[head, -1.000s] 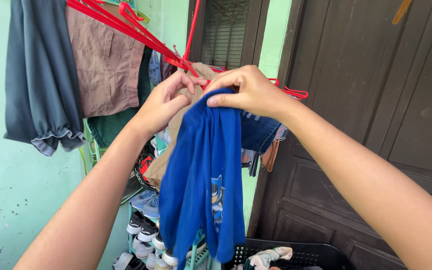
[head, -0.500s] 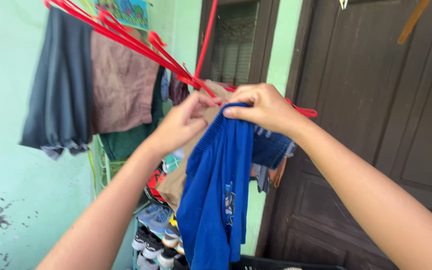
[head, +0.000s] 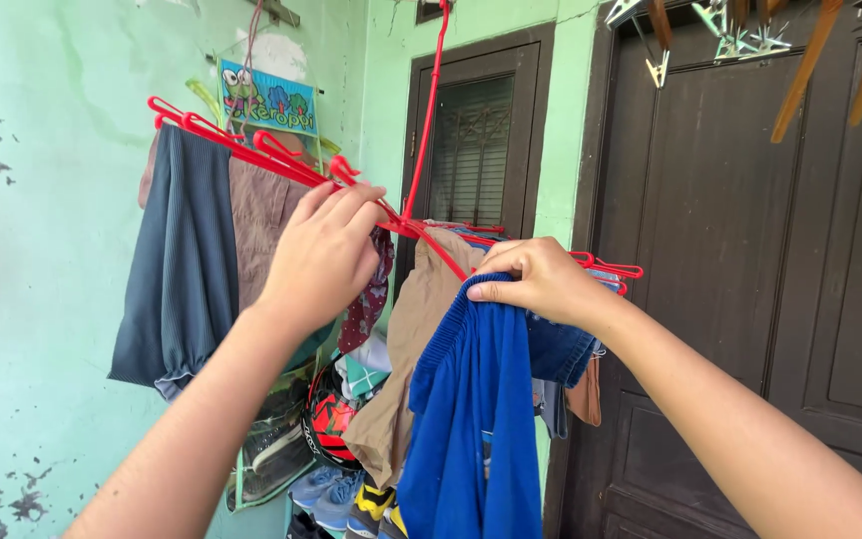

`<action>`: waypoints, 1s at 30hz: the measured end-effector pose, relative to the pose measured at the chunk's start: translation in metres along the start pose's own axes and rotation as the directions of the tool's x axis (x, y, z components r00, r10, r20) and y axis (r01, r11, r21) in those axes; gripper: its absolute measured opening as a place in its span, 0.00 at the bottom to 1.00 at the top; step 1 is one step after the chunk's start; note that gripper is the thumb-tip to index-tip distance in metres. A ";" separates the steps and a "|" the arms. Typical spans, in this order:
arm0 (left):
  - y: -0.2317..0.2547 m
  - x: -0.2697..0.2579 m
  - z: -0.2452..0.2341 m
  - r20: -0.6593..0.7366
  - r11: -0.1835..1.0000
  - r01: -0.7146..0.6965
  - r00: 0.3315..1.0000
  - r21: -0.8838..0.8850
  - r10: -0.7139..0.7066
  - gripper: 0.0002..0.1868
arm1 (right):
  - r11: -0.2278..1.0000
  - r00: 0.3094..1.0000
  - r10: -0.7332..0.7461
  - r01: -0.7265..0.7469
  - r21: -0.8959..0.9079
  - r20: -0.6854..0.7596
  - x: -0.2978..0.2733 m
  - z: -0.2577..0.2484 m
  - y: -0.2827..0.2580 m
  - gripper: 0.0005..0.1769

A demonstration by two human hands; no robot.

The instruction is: The recorder hangs several small items of clothing, such as children's shorts and pants, on hangers and a clothesline.

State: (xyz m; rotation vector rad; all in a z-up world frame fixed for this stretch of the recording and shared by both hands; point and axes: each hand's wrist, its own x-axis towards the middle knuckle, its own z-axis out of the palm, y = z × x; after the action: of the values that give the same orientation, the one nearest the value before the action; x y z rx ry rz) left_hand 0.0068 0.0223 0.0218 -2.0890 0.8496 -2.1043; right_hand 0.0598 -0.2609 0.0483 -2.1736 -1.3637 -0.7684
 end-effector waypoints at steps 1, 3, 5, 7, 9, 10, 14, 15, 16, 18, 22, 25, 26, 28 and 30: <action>-0.001 0.002 -0.001 0.000 1.000 -0.002 1.000 0.002 0.002 0.14 | 1.000 1.000 -0.002 0.002 0.000 -0.002 -0.001 -0.001 0.000 0.16; -0.004 0.006 -0.005 0.040 0.955 -0.116 0.993 0.273 0.109 0.17 | 1.000 1.000 -0.018 0.018 -0.001 -0.009 -0.001 -0.002 0.001 0.16; -0.004 0.008 -0.007 0.011 0.882 -0.117 0.992 0.456 0.126 0.16 | 1.000 1.000 -0.009 0.009 -0.001 -0.010 -0.001 -0.003 0.001 0.16; -0.006 0.008 -0.009 -0.014 0.779 -0.108 0.989 0.618 0.149 0.15 | 1.000 1.000 0.005 -0.005 0.000 -0.010 -0.001 -0.003 0.003 0.16; -0.011 0.007 -0.012 0.093 0.791 0.021 0.991 0.612 -0.098 0.11 | 1.000 1.000 -0.012 0.012 -0.008 -0.018 -0.002 -0.002 0.009 0.16; -0.014 0.007 -0.012 0.094 0.792 0.018 0.991 0.610 -0.096 0.11 | 1.000 1.000 -0.010 0.009 -0.007 -0.020 -0.002 -0.002 0.008 0.16; -0.029 0.011 -0.010 0.008 0.936 0.333 0.942 0.112 -0.336 0.11 | 0.998 1.000 -0.018 0.018 -0.055 -0.007 -0.001 0.000 0.007 0.16; -0.033 0.013 -0.008 0.039 0.885 0.451 0.892 -0.115 -0.450 0.08 | 0.997 0.999 -0.044 0.044 -0.064 -0.002 -0.001 0.001 0.006 0.16; -0.031 0.013 -0.008 0.044 0.883 0.454 0.891 -0.117 -0.453 0.08 | 0.997 0.999 -0.039 0.039 -0.061 0.001 0.000 0.000 0.006 0.16; -0.026 0.015 -0.004 0.285 0.382 0.464 0.852 -0.799 -0.438 0.12 | 0.988 0.992 -0.119 0.115 -0.100 -0.033 0.002 -0.003 0.007 0.15; -0.014 -0.002 0.015 0.404 0.131 0.453 0.869 -0.882 -0.285 0.18 | 0.966 0.986 -0.155 0.139 -0.217 -0.055 0.004 -0.022 0.012 0.14; -0.002 0.000 0.022 0.393 0.258 0.456 0.882 -0.852 -0.262 0.17 | 0.923 0.972 -0.234 0.218 -0.316 -0.014 -0.003 -0.038 0.014 0.15; -0.004 0.001 0.028 0.379 0.251 0.425 0.901 -0.870 -0.212 0.17 | 0.939 0.984 -0.177 0.169 -0.301 -0.001 -0.009 -0.041 0.014 0.14; 0.001 0.004 0.038 0.362 0.231 0.393 0.917 -0.890 -0.165 0.18 | 0.950 0.993 -0.112 0.113 -0.292 0.020 -0.019 -0.049 0.016 0.14; 0.007 0.010 0.043 0.432 0.165 0.436 0.900 -0.885 -0.058 0.20 | 0.954 0.994 -0.102 0.107 -0.281 0.031 -0.028 -0.055 0.016 0.15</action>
State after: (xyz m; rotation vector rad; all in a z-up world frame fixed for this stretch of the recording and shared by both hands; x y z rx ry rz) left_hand 0.0439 -0.0018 0.0254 -3.1496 2.4154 -1.1262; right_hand 0.0527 -0.3207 0.0692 -2.3397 -1.4635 -1.0441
